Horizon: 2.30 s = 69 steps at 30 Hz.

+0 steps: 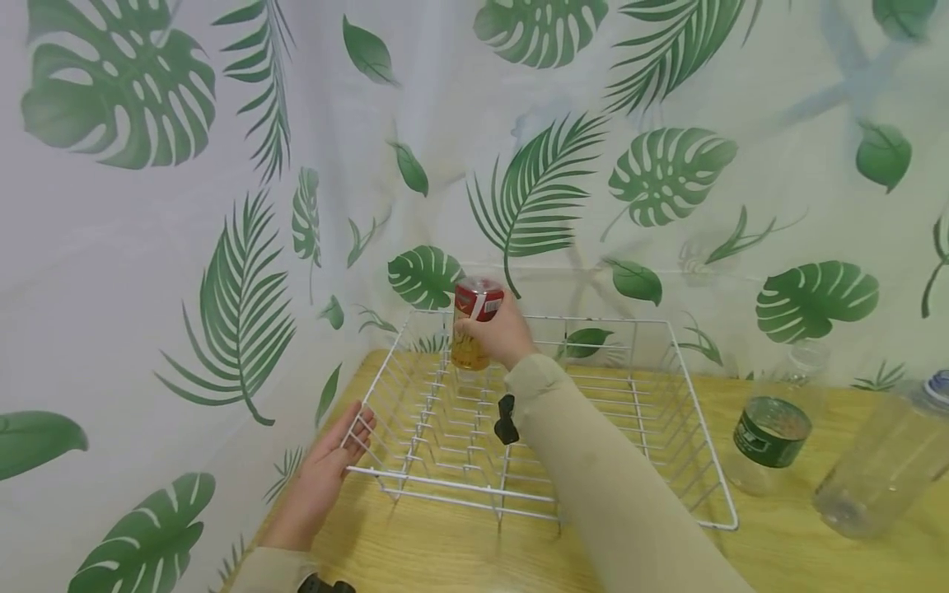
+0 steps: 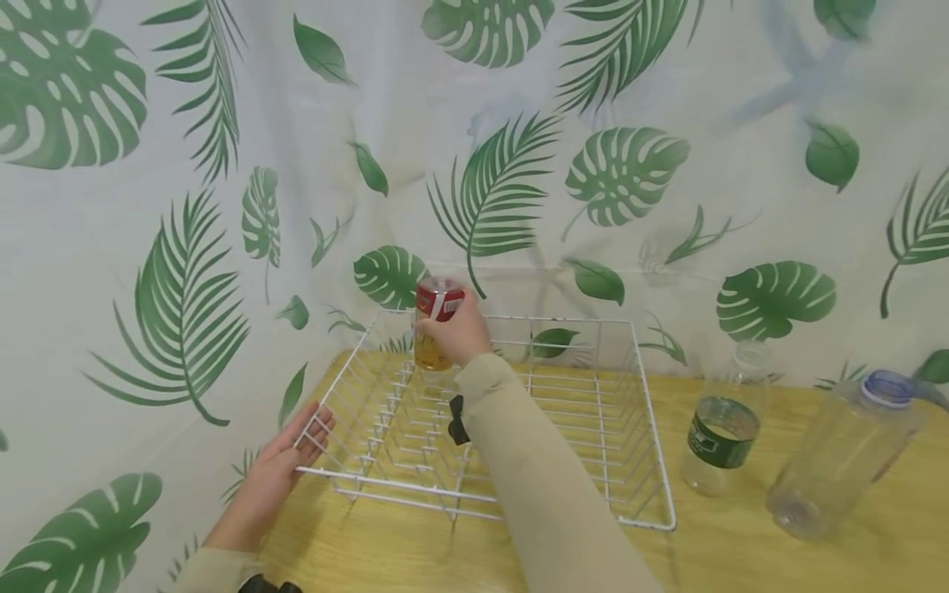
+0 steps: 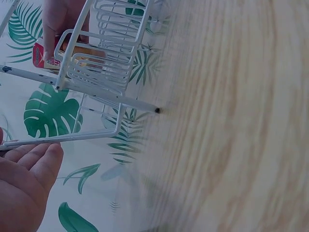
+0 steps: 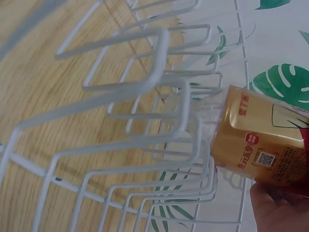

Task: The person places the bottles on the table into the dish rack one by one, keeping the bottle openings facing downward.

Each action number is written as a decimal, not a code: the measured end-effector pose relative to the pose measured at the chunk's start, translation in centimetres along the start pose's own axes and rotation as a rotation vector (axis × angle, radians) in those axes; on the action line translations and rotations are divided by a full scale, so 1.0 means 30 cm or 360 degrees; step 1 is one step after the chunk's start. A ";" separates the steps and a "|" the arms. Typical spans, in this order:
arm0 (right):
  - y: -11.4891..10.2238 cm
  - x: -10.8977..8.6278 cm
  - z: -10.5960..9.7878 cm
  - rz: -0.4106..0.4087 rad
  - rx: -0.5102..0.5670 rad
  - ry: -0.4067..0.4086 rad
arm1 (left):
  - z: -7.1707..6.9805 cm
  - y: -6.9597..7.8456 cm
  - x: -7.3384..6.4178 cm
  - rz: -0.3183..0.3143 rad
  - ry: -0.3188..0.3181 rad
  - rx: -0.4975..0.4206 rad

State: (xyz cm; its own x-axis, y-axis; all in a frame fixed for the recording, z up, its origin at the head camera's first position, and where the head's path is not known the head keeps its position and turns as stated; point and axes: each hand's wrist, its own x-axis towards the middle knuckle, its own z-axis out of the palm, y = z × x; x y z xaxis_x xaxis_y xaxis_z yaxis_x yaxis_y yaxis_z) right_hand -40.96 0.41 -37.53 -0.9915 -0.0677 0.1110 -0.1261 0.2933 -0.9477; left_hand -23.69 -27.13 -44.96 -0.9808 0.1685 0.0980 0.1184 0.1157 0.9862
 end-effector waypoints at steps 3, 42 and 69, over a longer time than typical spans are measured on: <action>0.010 -0.001 -0.016 0.0039 -0.0049 0.0009 | 0.006 0.001 0.002 0.0012 -0.0013 0.0004; -0.186 -0.155 -0.386 -0.0234 -0.0518 -0.0014 | 0.020 0.004 -0.011 0.0082 -0.0008 0.0020; -0.139 -0.821 -0.906 -0.0716 -0.0737 0.0526 | 0.001 0.005 -0.004 -0.0002 -0.0009 -0.0001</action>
State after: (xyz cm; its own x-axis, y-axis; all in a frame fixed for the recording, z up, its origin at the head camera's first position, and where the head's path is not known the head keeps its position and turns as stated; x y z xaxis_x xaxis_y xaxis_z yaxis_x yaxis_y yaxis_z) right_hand -16.86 26.78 -28.19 -0.7889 -0.0066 0.6145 -0.4520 0.6838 -0.5729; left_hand -23.55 -27.12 -44.83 -0.9801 0.1740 0.0960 0.1172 0.1155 0.9864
